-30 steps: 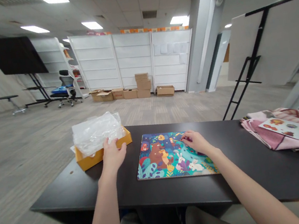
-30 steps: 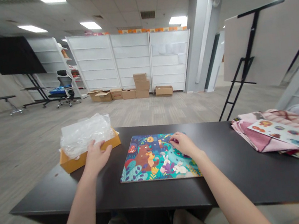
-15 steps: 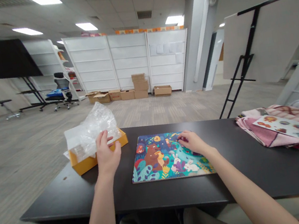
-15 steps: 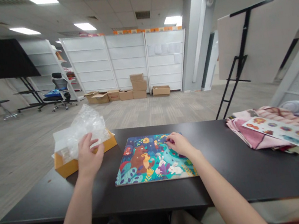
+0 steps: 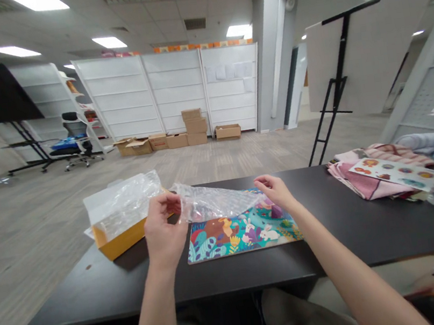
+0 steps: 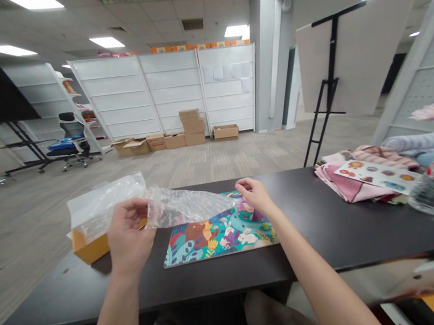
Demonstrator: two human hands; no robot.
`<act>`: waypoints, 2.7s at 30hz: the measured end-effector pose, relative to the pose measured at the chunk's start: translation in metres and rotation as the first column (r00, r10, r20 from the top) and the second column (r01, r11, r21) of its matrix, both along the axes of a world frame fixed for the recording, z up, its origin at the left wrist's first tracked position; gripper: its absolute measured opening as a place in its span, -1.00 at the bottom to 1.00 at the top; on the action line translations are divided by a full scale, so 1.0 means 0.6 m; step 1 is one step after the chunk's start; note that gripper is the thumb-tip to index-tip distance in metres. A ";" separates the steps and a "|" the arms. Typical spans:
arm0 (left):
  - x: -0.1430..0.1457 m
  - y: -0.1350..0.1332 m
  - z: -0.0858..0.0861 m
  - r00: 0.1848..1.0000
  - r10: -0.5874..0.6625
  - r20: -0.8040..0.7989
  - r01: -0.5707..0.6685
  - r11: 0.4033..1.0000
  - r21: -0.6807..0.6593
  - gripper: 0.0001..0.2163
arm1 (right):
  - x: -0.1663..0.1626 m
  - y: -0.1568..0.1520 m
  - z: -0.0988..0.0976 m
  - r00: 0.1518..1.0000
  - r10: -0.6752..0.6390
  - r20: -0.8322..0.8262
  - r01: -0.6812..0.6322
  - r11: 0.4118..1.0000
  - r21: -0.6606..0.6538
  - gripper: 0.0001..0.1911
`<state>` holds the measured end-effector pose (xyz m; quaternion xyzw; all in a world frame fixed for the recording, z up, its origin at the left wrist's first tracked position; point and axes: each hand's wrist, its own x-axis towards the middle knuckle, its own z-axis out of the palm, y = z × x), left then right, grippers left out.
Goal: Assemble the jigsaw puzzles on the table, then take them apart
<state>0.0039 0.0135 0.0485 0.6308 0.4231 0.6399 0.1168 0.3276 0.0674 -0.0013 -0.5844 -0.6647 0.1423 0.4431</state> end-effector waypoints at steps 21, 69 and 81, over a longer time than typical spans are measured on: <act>-0.131 0.015 -0.088 0.991 -0.133 -0.025 0.080 0.725 -0.684 -0.56 | 0.052 -0.128 -0.065 0.881 -0.384 0.276 0.430 0.893 -0.133 -0.71; 0.008 0.067 -0.148 0.945 -0.222 -0.238 0.020 0.769 -0.638 -0.23 | 0.121 -0.165 -0.090 0.943 -0.333 0.011 0.333 0.939 -0.089 -0.66; -0.006 0.036 -0.157 0.972 -0.182 -0.149 0.030 0.724 -0.690 -0.32 | 0.114 -0.197 -0.097 0.924 -0.356 0.140 0.370 0.925 -0.089 -0.69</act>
